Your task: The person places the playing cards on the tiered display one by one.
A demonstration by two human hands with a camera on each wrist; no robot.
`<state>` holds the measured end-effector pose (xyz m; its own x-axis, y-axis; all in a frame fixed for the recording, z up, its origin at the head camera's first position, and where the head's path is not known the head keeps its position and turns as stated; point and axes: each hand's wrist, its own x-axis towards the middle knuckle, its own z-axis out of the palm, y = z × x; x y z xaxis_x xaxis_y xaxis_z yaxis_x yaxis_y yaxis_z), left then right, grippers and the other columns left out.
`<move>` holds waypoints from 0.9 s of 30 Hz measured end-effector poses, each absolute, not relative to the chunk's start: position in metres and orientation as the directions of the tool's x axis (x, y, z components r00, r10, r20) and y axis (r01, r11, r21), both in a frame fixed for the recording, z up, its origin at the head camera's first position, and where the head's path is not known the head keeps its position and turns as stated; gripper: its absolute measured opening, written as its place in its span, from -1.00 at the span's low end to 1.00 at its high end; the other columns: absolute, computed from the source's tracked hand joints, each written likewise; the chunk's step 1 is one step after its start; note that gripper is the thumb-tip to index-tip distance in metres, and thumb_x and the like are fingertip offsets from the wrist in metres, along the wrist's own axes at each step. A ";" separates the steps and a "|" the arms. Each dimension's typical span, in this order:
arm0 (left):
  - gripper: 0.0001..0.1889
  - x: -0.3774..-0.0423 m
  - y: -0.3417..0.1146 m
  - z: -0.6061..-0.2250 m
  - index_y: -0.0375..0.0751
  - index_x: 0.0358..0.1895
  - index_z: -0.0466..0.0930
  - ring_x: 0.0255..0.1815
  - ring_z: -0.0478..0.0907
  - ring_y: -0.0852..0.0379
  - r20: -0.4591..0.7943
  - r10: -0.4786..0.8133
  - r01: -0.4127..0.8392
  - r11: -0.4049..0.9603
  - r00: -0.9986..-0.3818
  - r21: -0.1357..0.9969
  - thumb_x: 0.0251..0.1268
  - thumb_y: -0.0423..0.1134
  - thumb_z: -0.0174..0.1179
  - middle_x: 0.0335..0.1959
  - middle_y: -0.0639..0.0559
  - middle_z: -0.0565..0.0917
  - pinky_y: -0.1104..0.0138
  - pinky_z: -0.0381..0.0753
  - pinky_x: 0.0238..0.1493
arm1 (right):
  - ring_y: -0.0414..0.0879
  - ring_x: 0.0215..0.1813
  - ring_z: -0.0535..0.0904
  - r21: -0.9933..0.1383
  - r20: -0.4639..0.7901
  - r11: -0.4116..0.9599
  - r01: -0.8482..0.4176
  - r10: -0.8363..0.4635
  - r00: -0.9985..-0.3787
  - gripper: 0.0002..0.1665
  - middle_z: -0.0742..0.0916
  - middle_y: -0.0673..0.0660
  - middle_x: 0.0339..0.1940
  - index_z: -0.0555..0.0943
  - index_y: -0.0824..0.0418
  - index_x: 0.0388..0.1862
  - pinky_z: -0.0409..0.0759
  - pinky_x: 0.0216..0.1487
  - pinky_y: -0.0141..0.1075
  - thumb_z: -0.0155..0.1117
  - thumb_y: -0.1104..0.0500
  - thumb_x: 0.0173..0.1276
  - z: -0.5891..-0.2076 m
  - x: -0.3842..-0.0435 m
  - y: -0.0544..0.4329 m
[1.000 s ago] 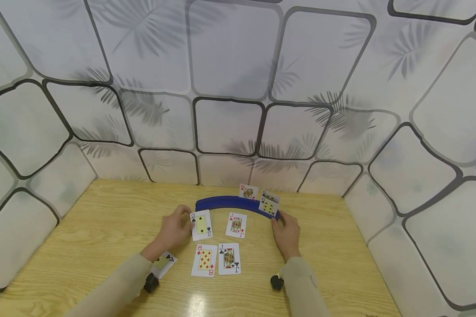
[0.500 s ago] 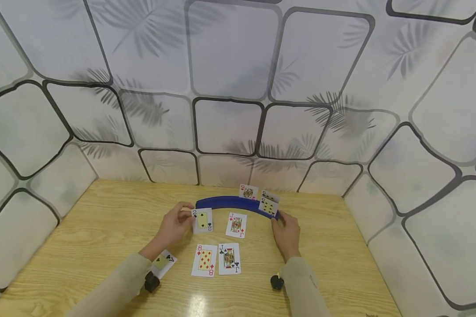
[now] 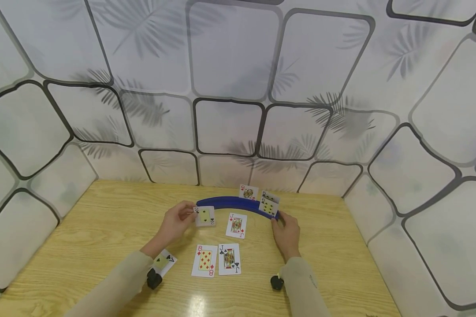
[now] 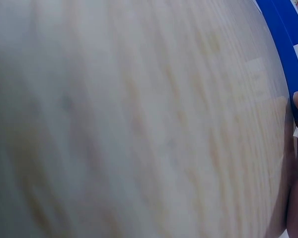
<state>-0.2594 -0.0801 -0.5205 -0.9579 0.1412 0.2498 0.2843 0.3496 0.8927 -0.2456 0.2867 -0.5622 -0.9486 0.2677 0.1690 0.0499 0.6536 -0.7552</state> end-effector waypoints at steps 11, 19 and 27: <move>-0.82 -0.265 -0.062 -0.513 -0.25 0.01 0.73 -0.07 0.75 -0.03 0.302 0.134 0.330 0.334 -0.944 0.883 0.42 -0.46 0.32 -0.14 -0.13 0.79 0.29 0.78 0.01 | 0.36 0.53 0.41 -0.759 0.177 0.649 0.043 0.270 -0.947 -0.41 0.59 0.42 0.44 0.52 0.38 0.44 0.31 0.59 0.24 0.30 0.11 0.55 -0.563 -0.245 0.287; -0.80 -0.273 -0.049 -0.512 -0.27 0.04 0.73 -0.07 0.76 -0.04 0.310 0.127 0.334 0.306 -0.942 0.891 0.42 -0.46 0.32 -0.13 -0.15 0.80 0.28 0.78 0.04 | 0.35 0.52 0.42 -0.753 0.195 0.657 0.029 0.265 -0.944 -0.42 0.60 0.42 0.42 0.53 0.38 0.43 0.33 0.58 0.23 0.31 0.13 0.55 -0.563 -0.244 0.285; -0.80 -0.277 -0.035 -0.506 -0.29 0.04 0.74 -0.07 0.77 -0.09 0.319 0.127 0.343 0.276 -0.939 0.898 0.41 -0.46 0.32 -0.12 -0.18 0.80 0.18 0.79 0.06 | 0.33 0.53 0.41 -0.755 0.185 0.655 0.030 0.257 -0.949 -0.42 0.59 0.41 0.43 0.53 0.37 0.44 0.32 0.59 0.21 0.31 0.13 0.56 -0.562 -0.245 0.286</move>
<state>-0.2770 -0.0354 -0.5063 -0.9391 0.1266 0.3195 0.3427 0.2756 0.8981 -0.2451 0.2861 -0.5624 -0.9486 0.2570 0.1848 0.0303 0.6548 -0.7552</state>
